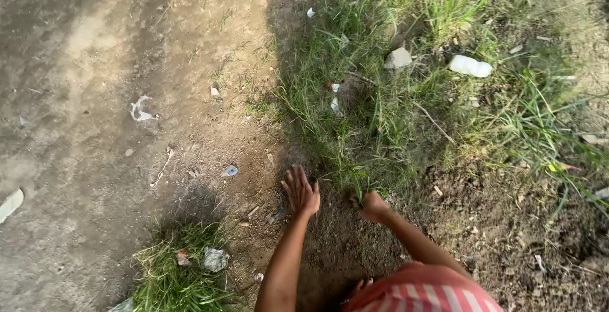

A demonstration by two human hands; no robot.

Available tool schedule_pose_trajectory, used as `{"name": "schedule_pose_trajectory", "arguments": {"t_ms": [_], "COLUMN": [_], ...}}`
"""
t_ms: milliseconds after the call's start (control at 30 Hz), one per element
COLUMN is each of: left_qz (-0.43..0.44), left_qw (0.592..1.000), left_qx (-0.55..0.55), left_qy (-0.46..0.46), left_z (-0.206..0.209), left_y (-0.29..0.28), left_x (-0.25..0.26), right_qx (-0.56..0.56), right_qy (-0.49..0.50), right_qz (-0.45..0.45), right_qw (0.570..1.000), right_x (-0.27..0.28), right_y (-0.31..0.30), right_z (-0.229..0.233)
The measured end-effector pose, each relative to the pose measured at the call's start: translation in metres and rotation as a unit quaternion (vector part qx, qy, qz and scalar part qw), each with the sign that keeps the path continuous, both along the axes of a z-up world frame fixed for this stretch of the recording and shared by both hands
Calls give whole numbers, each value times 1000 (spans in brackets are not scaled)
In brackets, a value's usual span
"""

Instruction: Pulling weeds and grass from a patch of dirt in a backyard.

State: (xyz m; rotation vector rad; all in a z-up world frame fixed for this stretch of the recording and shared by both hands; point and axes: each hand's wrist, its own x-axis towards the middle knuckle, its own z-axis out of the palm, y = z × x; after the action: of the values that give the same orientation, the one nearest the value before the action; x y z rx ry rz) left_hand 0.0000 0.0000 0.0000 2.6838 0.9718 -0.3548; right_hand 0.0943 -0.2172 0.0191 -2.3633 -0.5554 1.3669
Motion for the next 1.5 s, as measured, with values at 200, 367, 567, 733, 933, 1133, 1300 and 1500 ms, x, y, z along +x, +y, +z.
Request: {"name": "schedule_pose_trajectory", "arguments": {"t_ms": [200, 367, 567, 733, 933, 1133, 1300, 1500], "left_qz": [-96, -86, -88, -98, -86, -85, -47, -30], "left_qw": [995, 995, 992, 989, 987, 986, 997, 994], "left_qx": [5, -31, -68, -90, -108, -115, -49, -74], "left_qy": [14, 29, 54, 71, 85, 87, 25, -77], "left_z": [4, -17, -2, 1, 6, 8, -9, -13], "left_y": [-13, -8, -4, -1, -2, 4, -3, -23], "left_x": [-12, -8, -6, -7, -5, 3, -8, -31], "right_qx": [101, 92, -4, -87, -108, -83, -78, 101], "right_qy": [-530, -389, -465, -412, -451, -183, -204, -101], "right_qz": [357, 336, 466, 295, 371, 119, -53, -307], "right_qw": [763, 853, 753, 858, 805, 972, 974, 941], "right_x": [10, 32, 55, 66, 70, 3, -9, -16], "right_y": [52, 47, 65, 79, 91, 2, -71, -28], "right_z": [-4, -56, -30, -47, -92, -97, -19, 73]}}
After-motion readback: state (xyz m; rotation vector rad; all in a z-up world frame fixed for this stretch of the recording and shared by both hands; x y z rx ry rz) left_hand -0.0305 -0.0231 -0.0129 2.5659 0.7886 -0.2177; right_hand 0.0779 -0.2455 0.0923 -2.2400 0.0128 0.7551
